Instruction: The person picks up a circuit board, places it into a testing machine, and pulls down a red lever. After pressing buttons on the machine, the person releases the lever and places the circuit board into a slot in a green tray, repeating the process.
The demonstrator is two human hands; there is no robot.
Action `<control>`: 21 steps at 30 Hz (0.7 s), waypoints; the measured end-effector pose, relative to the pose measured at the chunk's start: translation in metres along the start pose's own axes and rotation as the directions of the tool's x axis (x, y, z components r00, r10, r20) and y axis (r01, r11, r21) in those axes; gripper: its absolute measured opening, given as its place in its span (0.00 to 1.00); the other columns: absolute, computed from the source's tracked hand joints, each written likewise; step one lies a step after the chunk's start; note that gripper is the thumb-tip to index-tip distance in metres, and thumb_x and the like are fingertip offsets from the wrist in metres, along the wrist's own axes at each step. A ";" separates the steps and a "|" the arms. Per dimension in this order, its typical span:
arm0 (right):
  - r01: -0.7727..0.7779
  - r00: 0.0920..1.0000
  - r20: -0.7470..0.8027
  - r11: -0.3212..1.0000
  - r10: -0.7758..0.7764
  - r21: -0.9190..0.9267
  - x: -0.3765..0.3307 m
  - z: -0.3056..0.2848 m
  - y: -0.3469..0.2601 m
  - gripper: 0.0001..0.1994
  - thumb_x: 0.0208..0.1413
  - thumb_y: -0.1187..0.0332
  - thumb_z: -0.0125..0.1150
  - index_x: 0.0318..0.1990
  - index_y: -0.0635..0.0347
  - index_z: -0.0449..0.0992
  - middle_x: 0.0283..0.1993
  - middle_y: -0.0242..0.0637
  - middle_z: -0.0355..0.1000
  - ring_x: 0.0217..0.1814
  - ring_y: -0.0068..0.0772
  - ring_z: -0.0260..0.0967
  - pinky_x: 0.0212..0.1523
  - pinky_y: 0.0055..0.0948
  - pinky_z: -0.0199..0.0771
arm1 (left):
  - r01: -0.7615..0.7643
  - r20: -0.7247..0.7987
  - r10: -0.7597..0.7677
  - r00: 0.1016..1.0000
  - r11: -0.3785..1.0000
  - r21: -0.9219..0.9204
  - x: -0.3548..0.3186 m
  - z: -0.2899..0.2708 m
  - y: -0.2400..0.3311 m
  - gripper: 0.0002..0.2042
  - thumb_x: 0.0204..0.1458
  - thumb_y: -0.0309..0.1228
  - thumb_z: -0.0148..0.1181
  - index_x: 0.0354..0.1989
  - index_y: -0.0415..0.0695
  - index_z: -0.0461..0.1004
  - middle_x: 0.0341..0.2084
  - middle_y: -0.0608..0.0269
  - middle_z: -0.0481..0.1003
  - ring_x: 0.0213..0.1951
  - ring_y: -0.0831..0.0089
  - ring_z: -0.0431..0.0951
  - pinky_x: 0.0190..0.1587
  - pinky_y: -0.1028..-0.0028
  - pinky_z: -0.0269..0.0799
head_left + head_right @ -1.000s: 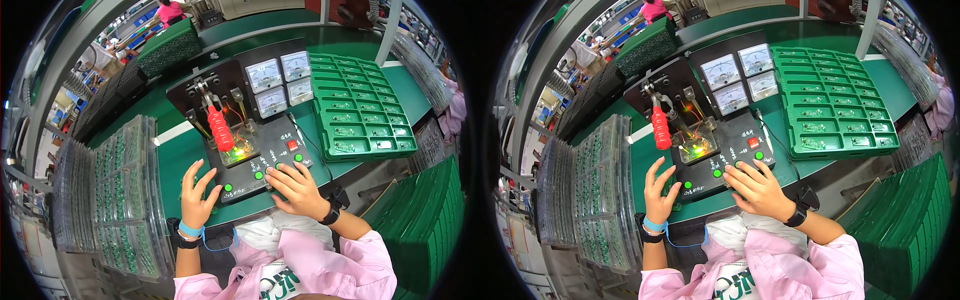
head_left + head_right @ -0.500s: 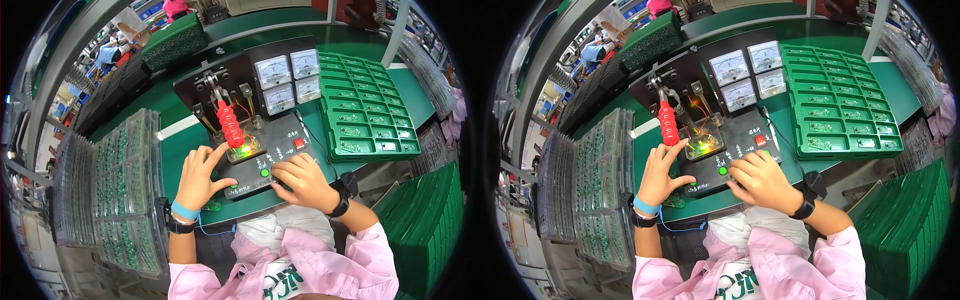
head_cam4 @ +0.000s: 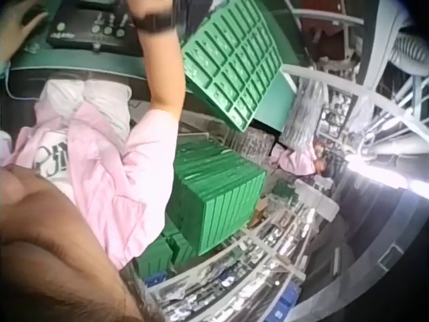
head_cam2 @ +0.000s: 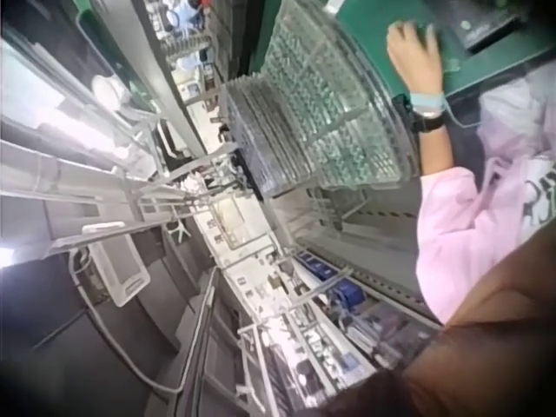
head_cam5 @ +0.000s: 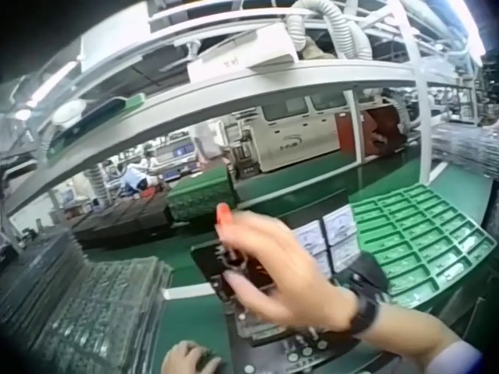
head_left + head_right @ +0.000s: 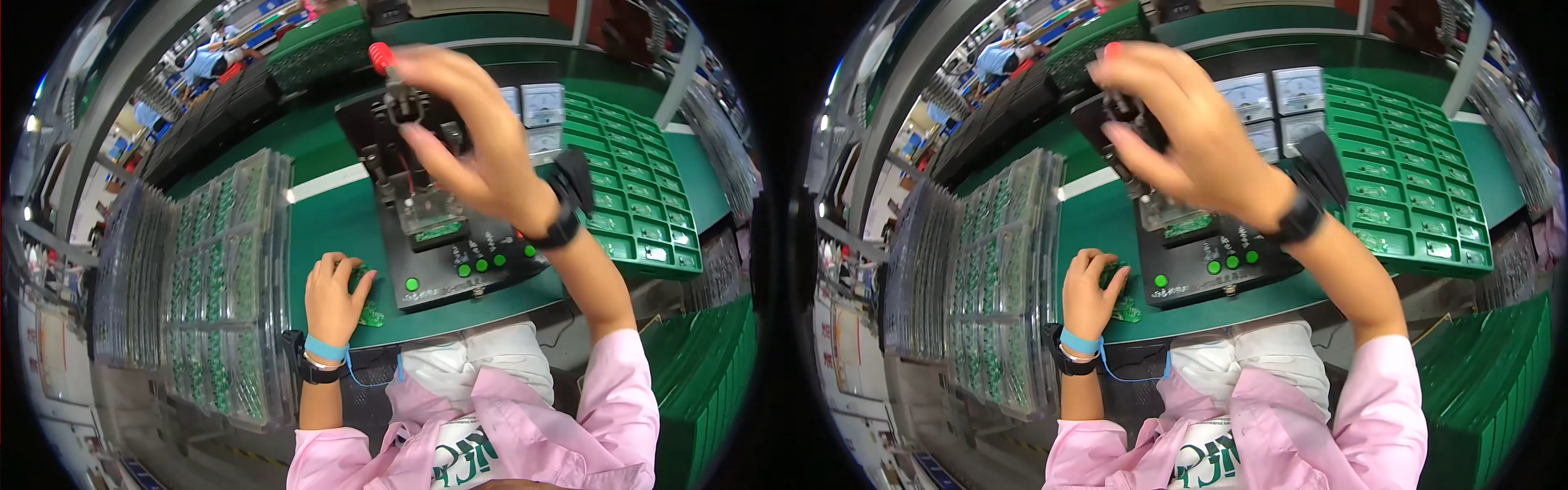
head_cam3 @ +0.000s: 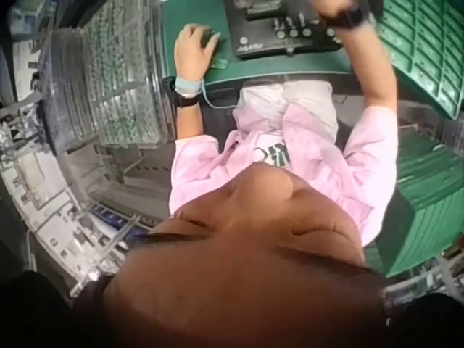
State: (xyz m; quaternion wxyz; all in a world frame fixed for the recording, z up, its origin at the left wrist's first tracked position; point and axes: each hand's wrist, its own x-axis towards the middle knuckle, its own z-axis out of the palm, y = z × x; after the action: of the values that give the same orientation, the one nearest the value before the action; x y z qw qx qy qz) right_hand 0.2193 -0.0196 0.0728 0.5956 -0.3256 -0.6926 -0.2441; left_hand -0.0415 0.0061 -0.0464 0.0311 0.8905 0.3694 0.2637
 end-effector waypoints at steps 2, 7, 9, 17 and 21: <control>0.138 0.962 0.232 0.989 -0.146 0.049 -0.033 -0.019 -0.024 0.19 0.48 0.72 0.64 0.51 0.59 0.74 0.34 0.39 0.76 0.35 0.38 0.74 0.37 0.33 0.74 | 0.071 0.062 -0.070 0.996 0.997 -0.013 -0.010 -0.002 -0.009 0.16 0.42 0.31 0.71 0.40 0.40 0.78 0.38 0.56 0.74 0.41 0.56 0.75 0.42 0.62 0.71; 0.147 0.535 0.808 0.916 0.245 -0.374 -0.097 -0.027 -0.048 0.04 0.46 0.72 0.60 0.29 0.61 0.73 0.14 0.33 0.68 0.14 0.31 0.70 0.15 0.27 0.65 | 0.080 0.106 -0.070 0.992 0.992 -0.094 -0.016 0.009 -0.012 0.14 0.43 0.27 0.70 0.39 0.38 0.77 0.31 0.55 0.76 0.37 0.57 0.77 0.38 0.64 0.73; 0.163 0.529 0.814 0.912 0.241 -0.376 -0.101 -0.021 -0.047 0.04 0.47 0.72 0.59 0.30 0.60 0.73 0.15 0.34 0.68 0.15 0.31 0.69 0.16 0.28 0.65 | 0.080 0.102 -0.070 0.992 0.992 -0.100 -0.016 0.011 -0.013 0.14 0.43 0.26 0.69 0.39 0.37 0.77 0.31 0.55 0.76 0.36 0.57 0.77 0.38 0.64 0.73; 0.226 0.588 0.791 0.905 0.169 -0.361 -0.092 -0.027 -0.049 0.05 0.44 0.72 0.59 0.29 0.61 0.72 0.18 0.36 0.69 0.17 0.32 0.71 0.17 0.30 0.67 | 0.090 0.160 -0.048 0.986 0.959 -0.268 0.001 0.010 -0.012 0.15 0.41 0.19 0.68 0.40 0.35 0.77 0.29 0.55 0.76 0.32 0.61 0.79 0.36 0.70 0.76; -0.051 0.907 0.395 0.970 0.145 -0.238 -0.060 -0.069 -0.034 0.05 0.43 0.77 0.58 0.30 0.60 0.74 0.19 0.31 0.66 0.17 0.27 0.65 0.18 0.29 0.65 | 0.171 0.192 -0.121 0.974 0.946 -0.275 -0.009 0.008 -0.025 0.15 0.41 0.17 0.68 0.40 0.35 0.76 0.27 0.58 0.75 0.31 0.66 0.77 0.34 0.72 0.75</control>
State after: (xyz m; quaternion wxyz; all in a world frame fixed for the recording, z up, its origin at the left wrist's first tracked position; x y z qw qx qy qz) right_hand 0.2445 -0.1018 0.0273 0.4085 -0.4686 -0.7530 -0.2159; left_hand -0.0590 0.0187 -0.0634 0.2124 0.8659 0.3878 0.2339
